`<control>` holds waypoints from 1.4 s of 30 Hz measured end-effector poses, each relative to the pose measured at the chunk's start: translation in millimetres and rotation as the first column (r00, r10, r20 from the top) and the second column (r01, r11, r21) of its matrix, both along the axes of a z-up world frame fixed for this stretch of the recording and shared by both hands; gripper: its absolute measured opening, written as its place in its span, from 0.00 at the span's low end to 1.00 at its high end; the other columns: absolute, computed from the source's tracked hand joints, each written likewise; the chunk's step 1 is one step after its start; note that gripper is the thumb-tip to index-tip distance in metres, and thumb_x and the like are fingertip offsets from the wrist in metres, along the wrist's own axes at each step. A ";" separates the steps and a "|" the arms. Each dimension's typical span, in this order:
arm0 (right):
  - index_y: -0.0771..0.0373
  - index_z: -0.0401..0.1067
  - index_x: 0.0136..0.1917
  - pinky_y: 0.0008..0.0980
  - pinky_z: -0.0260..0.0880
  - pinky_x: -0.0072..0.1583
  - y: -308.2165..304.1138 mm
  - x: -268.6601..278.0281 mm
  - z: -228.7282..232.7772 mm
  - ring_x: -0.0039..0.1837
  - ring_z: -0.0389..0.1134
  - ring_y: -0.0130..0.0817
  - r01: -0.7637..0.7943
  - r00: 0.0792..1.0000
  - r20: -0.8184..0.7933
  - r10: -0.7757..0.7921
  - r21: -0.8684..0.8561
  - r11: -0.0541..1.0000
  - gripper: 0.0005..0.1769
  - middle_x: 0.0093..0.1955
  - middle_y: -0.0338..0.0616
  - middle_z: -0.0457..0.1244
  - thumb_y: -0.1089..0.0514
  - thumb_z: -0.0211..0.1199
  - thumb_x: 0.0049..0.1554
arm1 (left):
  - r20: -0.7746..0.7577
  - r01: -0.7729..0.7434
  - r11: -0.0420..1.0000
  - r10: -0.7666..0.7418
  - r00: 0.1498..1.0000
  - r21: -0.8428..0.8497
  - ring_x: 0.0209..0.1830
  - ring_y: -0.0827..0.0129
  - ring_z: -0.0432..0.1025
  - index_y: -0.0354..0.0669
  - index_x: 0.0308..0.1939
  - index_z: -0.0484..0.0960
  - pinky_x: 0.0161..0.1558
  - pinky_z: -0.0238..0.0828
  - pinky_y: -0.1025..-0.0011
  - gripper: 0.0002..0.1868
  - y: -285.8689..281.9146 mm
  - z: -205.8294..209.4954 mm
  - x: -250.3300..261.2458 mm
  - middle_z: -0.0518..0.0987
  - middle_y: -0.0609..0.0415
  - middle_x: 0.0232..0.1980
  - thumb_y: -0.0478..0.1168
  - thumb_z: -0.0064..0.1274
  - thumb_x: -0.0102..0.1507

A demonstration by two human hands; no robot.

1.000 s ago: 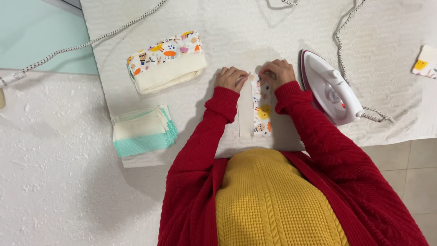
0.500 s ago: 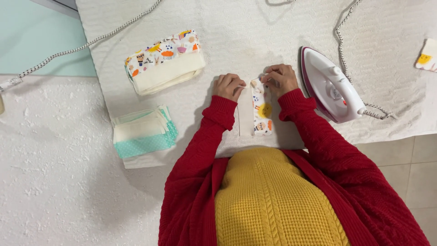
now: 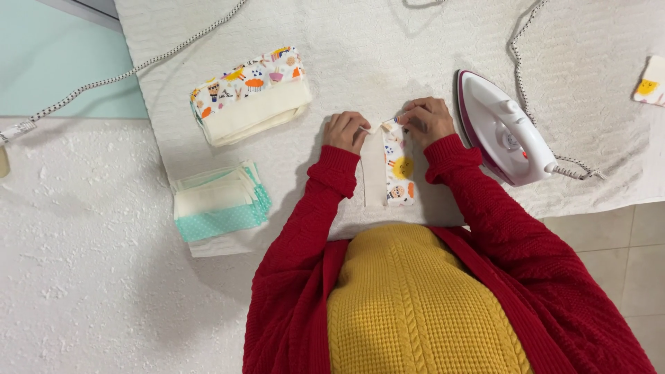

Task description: Ironing rectangular pieces of fabric on a flat surface.

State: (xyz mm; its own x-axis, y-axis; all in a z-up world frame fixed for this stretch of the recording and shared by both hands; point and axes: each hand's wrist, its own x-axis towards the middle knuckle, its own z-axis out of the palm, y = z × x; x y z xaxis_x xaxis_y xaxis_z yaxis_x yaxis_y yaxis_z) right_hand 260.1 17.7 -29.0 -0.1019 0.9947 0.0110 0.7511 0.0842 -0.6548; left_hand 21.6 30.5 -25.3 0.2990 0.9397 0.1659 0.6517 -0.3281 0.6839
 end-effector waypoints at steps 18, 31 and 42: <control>0.47 0.80 0.50 0.43 0.56 0.64 30.3 -13.4 -53.7 0.56 0.63 0.37 0.029 0.991 0.133 -0.002 -0.201 0.979 0.14 0.51 0.35 0.69 0.49 0.77 0.50 | -0.092 -0.048 0.985 0.032 0.995 -0.168 0.44 0.65 0.69 0.49 0.40 0.87 0.50 0.68 0.67 0.07 30.4 -25.3 18.8 0.81 0.62 0.41 0.44 0.63 0.60; 0.41 0.80 0.44 0.43 0.59 0.66 40.0 -7.6 -58.4 0.58 0.64 0.34 -0.053 0.990 0.106 0.089 -0.303 0.951 0.09 0.53 0.28 0.69 0.46 0.76 0.50 | -0.114 -0.034 0.977 0.010 0.993 -0.211 0.45 0.65 0.68 0.51 0.38 0.87 0.54 0.65 0.65 0.07 35.8 -30.5 21.9 0.80 0.62 0.41 0.47 0.62 0.62; 0.53 0.80 0.46 0.39 0.71 0.58 36.9 -6.9 -51.6 0.52 0.68 0.36 -0.006 0.999 0.048 0.016 -0.201 0.979 0.11 0.47 0.35 0.71 0.53 0.77 0.51 | -0.099 -0.045 0.984 0.029 0.995 -0.171 0.44 0.63 0.70 0.47 0.39 0.85 0.50 0.66 0.64 0.07 34.6 -33.1 19.5 0.81 0.58 0.40 0.45 0.60 0.63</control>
State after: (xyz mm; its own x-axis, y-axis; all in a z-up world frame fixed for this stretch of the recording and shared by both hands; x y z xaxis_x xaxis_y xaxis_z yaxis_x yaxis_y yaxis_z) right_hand 253.2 54.6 -80.5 -0.1084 0.9749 -0.1945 0.7824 -0.0370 -0.6217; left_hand 41.1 65.2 -58.4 0.2701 0.9624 -0.0275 0.7262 -0.1849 0.6621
